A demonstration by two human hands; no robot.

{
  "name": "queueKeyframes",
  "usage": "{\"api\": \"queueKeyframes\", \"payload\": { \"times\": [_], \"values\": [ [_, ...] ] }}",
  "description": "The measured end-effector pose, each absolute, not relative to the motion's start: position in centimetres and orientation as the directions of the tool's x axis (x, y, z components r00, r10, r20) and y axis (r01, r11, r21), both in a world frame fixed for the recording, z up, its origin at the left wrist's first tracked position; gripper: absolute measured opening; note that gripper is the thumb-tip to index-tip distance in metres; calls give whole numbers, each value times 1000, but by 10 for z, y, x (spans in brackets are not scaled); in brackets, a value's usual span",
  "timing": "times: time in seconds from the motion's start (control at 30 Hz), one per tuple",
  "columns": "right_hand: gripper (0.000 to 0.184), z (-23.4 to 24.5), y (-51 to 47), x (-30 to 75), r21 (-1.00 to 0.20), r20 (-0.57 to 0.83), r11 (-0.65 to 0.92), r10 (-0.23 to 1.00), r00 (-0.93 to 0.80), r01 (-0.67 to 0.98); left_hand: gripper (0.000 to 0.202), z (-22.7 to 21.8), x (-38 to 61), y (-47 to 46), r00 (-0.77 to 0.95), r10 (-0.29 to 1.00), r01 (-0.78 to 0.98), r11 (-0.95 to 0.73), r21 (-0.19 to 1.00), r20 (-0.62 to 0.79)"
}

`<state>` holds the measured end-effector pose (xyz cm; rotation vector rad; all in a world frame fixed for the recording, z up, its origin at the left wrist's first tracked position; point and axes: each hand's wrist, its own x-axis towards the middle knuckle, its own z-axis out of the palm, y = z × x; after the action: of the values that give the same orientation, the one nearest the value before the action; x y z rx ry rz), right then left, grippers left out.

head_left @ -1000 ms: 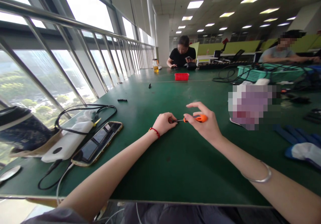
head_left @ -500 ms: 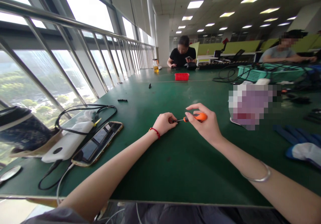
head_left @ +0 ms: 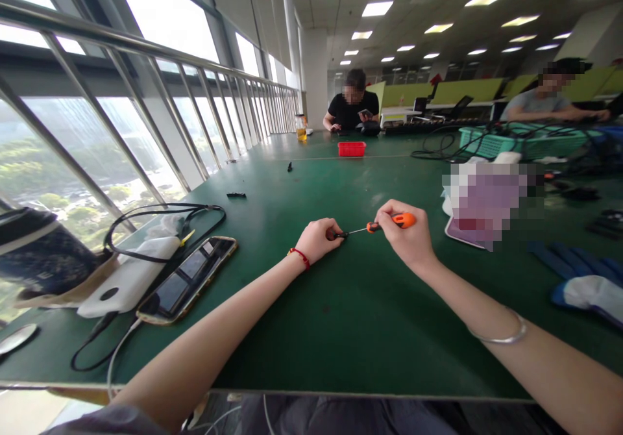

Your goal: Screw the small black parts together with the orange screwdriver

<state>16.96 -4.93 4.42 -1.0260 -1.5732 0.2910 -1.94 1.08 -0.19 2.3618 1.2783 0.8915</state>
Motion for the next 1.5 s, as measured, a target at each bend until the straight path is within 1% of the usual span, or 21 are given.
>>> {"api": "queueKeyframes", "payload": {
  "times": [0.2,0.4,0.6,0.77,0.83,0.9,0.93,1.0,1.03,1.1,1.17,1.27,1.37,1.4,1.47,1.5],
  "values": [
    [17,41,-42,173,-685,662,557,745,81,469,8,-5,-20,12,424,824,621,-566,542,375],
    [18,41,-43,172,-698,654,563,753,72,444,7,-4,-20,12,429,820,626,-572,531,378],
    [19,40,-42,173,-712,647,545,755,111,443,7,-4,-19,12,423,818,619,-575,535,389],
    [20,41,-43,172,-708,644,553,761,80,440,7,-4,-20,12,425,818,618,-575,535,388],
    [18,41,-43,172,-714,638,551,766,76,432,7,-4,-20,12,428,817,617,-577,535,388],
    [6,41,-41,172,-731,630,548,771,94,407,7,-4,-20,12,431,816,615,-578,536,385],
    [5,41,-40,172,-740,630,551,769,109,386,7,-4,-20,12,434,815,613,-579,537,383],
    [26,39,-38,173,-750,631,564,766,120,346,7,-4,-20,12,437,814,611,-580,538,382],
    [33,39,-37,173,-751,631,566,767,115,341,7,-4,-20,12,438,813,610,-582,538,383],
    [32,39,-36,173,-751,617,538,779,115,384,7,-4,-20,12,441,810,607,-586,537,386],
    [24,40,-38,173,-744,602,495,788,128,449,7,-4,-20,12,443,808,607,-590,533,389],
    [29,44,-42,172,-718,617,510,781,95,474,6,-3,-19,11,446,805,611,-594,523,392],
    [14,44,-43,172,-696,639,553,768,42,458,6,-2,-19,10,446,804,617,-594,516,392],
    [19,43,-43,173,-695,642,560,765,39,451,6,-1,-19,10,446,805,619,-593,515,391],
    [36,42,-42,174,-703,641,560,766,50,438,5,-1,-19,10,446,806,620,-592,515,389],
    [40,41,-42,174,-709,636,551,769,64,440,5,-1,-19,9,446,807,621,-591,515,388]
  ]
}}
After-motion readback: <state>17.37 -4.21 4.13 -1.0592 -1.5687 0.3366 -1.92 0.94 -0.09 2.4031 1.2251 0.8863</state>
